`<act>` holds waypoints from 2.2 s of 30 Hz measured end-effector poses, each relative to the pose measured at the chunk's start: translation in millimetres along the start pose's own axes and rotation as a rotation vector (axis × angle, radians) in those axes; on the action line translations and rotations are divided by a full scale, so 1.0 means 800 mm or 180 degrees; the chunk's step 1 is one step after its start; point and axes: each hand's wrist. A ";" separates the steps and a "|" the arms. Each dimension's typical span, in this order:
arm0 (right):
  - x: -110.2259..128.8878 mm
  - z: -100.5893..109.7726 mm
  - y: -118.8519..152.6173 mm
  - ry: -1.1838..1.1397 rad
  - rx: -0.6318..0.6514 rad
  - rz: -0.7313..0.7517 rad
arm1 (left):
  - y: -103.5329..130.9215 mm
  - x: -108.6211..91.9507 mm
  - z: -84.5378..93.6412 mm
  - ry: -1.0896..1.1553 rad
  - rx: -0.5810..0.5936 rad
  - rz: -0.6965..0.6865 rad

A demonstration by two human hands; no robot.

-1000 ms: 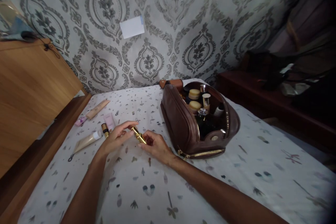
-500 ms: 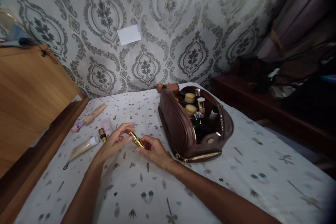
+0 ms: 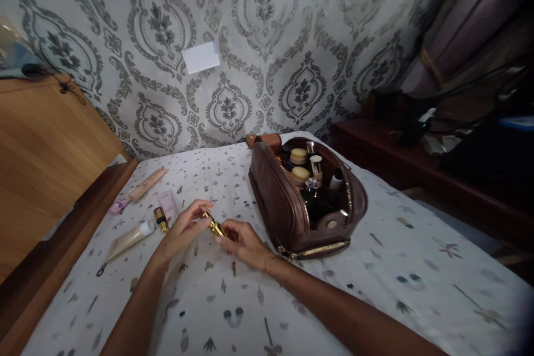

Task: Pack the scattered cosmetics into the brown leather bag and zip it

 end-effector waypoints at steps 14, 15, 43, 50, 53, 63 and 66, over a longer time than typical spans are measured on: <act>0.009 0.002 0.000 -0.0473 0.0201 -0.0053 | -0.002 0.003 -0.005 0.0365 0.0123 0.0011; 0.009 0.003 -0.001 -0.0471 0.0132 0.0014 | -0.002 0.004 -0.007 0.0461 0.0217 0.0038; 0.090 0.016 -0.003 0.0792 -0.0440 0.0604 | 0.003 0.018 -0.006 0.0530 0.0868 0.0159; 0.136 0.036 0.007 0.0887 0.0091 0.0629 | 0.007 0.013 -0.024 0.0700 0.1090 0.0049; 0.163 0.048 0.005 0.1113 0.0218 0.0658 | 0.004 0.016 -0.034 0.0945 0.1037 -0.0022; 0.254 0.143 -0.044 0.1602 -0.0084 0.1094 | -0.010 0.028 -0.055 0.0936 0.1136 0.0402; 0.263 0.165 -0.051 0.1659 -0.0068 0.0987 | -0.017 0.041 -0.064 0.0889 0.1155 0.0486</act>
Point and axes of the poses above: each hand's wrist, its own y-axis away from the middle knuckle, its own z-axis out of the back of the hand, x = y × z, and after that the axes turned 15 degrees about z, right-handed
